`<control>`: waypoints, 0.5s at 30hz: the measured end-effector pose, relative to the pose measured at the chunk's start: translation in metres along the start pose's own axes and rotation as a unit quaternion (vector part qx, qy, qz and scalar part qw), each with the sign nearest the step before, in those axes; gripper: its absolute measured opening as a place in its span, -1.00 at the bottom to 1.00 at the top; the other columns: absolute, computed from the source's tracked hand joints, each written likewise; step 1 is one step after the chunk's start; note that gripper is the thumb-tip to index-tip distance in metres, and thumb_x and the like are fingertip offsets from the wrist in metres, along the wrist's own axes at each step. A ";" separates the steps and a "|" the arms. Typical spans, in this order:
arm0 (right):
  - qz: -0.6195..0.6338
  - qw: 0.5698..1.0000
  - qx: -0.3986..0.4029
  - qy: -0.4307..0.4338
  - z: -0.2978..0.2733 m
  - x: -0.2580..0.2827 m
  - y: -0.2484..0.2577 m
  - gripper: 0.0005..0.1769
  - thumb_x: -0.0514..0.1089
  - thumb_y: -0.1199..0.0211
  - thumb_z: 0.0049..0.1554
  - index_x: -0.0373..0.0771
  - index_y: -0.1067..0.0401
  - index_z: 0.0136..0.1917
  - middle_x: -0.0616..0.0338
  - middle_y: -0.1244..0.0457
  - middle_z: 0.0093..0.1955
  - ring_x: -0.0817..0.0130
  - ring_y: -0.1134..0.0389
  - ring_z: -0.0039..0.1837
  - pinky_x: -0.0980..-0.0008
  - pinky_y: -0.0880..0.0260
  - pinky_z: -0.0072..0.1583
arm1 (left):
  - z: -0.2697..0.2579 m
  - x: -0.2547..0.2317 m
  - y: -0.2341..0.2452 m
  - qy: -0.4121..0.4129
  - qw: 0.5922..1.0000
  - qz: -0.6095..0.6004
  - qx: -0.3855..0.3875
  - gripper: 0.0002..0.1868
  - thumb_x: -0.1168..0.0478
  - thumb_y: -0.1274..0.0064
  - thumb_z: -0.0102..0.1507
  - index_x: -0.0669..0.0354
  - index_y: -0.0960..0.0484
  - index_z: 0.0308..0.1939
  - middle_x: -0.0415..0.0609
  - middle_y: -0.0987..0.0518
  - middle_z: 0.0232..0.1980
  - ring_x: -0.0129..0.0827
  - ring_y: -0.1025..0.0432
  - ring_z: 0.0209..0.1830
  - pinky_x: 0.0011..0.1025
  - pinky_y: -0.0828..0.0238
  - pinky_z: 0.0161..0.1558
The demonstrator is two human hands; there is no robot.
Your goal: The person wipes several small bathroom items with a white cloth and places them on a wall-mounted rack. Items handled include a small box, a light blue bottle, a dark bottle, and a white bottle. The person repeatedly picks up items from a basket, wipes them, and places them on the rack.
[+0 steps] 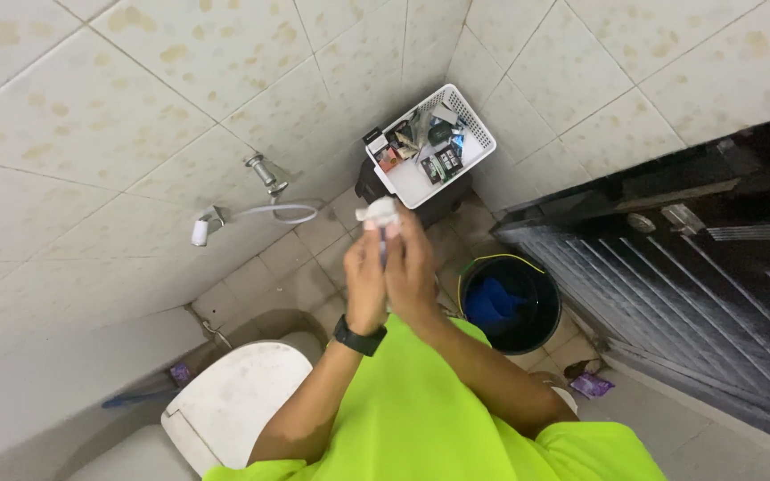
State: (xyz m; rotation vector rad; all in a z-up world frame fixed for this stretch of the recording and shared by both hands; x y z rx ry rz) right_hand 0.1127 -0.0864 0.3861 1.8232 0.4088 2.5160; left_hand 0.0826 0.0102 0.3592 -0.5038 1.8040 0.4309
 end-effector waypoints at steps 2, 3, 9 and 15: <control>0.003 1.000 0.015 0.014 -0.014 0.015 -0.011 -0.62 -0.24 0.11 0.38 -0.47 -0.31 0.36 -0.41 -0.24 0.29 -0.40 -0.23 0.40 -0.20 -0.17 0.39 | 0.009 0.024 0.017 0.003 0.999 0.003 -0.051 -0.35 -0.13 0.35 0.51 0.43 -0.62 -0.06 0.25 -0.59 -0.11 -0.15 -0.37 -0.10 -0.20 -0.33 -0.01; 0.007 0.999 0.029 0.029 -0.022 0.025 -0.017 -0.59 -0.19 0.14 0.40 -0.46 -0.29 0.38 -0.37 -0.20 0.40 -0.34 -0.17 0.49 -0.18 -0.07 0.48 | 0.011 0.037 0.030 0.005 0.995 0.006 -0.102 -0.37 -0.09 0.29 0.52 0.45 -0.66 -0.16 0.22 -0.62 -0.21 -0.20 -0.39 -0.22 -0.25 -0.38 -0.11; 0.041 0.995 0.091 -0.023 -0.011 -0.003 -0.029 -0.52 -0.11 0.21 0.42 -0.45 -0.22 0.45 -0.28 -0.19 0.43 -0.24 -0.19 0.49 -0.10 -0.13 0.48 | 0.016 0.064 0.029 0.019 0.998 0.062 0.000 -0.49 -0.06 0.20 0.46 0.33 -0.69 -0.07 0.18 -0.64 -0.18 -0.25 -0.44 -0.11 -0.18 -0.41 -0.02; 0.053 0.994 0.048 -0.078 0.016 -0.034 -0.010 -0.62 0.09 0.10 0.42 -0.21 -0.38 0.14 0.10 -0.25 -0.17 0.30 -0.30 -0.05 0.16 -0.28 -0.02 | 0.007 -0.005 0.002 0.016 0.999 0.013 0.043 -0.34 -0.15 0.36 0.49 0.35 -0.69 -0.08 0.14 -0.65 -0.01 -0.20 -0.42 0.06 -0.11 -0.39 0.12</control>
Point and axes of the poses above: each hand's wrist, its own z-axis towards the middle knuckle, its own y-axis out of the back of the hand, x = y × z, the point moved 10 cm from there along z, towards the middle knuckle
